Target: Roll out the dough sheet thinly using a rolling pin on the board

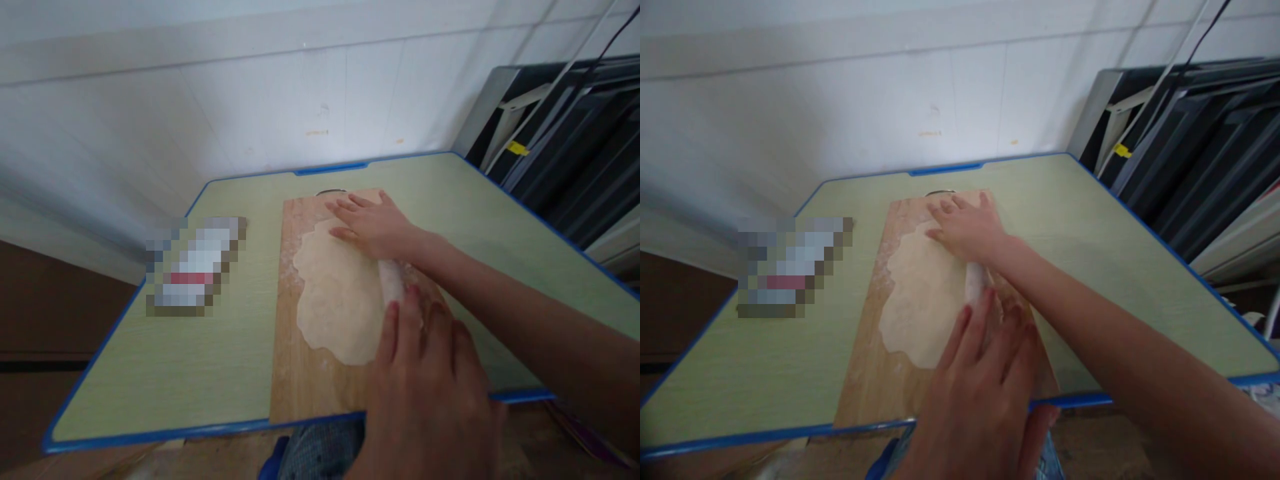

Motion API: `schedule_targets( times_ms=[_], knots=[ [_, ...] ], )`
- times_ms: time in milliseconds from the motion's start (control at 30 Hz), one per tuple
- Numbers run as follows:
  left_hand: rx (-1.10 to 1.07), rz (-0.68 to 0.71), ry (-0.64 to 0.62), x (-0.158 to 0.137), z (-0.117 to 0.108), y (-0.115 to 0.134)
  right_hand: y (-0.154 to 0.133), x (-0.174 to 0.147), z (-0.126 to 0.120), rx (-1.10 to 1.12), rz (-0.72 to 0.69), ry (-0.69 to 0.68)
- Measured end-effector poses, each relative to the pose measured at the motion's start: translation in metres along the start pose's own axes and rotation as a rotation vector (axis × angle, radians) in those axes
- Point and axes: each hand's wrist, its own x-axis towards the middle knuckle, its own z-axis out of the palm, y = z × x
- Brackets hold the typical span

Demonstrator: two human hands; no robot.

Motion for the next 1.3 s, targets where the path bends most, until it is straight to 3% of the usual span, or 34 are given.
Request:
schedule_targets(
  times_ms=[100, 200, 400, 500, 800, 1100, 1300],
  knots=[
    [0.006, 0.083, -0.001, 0.014, 0.006, 0.013, 0.025, -0.015, 0.004, 0.048, 0.069, -0.033],
    [-0.036, 0.120, -0.018, 0.019, 0.006, 0.016, 0.032, -0.017, 0.007, 0.081, 0.049, -0.019],
    [-0.117, -0.031, 0.026, -0.002, -0.002, -0.002, -0.004, 0.006, 0.001, 0.063, 0.035, 0.076],
    [-0.107, -0.046, 0.055, -0.005, 0.000, -0.003, -0.008, 0.006, -0.001, 0.076, -0.007, 0.077],
    [-0.039, 0.154, -0.039, 0.023, 0.018, 0.026, 0.039, -0.022, 0.009, 0.085, 0.106, 0.007],
    [-0.141, -0.032, 0.004, 0.003, 0.004, 0.005, -0.010, -0.002, -0.003, 0.019, 0.029, 0.057],
    [-0.100, 0.113, -0.044, 0.026, 0.021, 0.030, 0.027, -0.022, 0.002, 0.090, 0.075, 0.008]
  ],
)
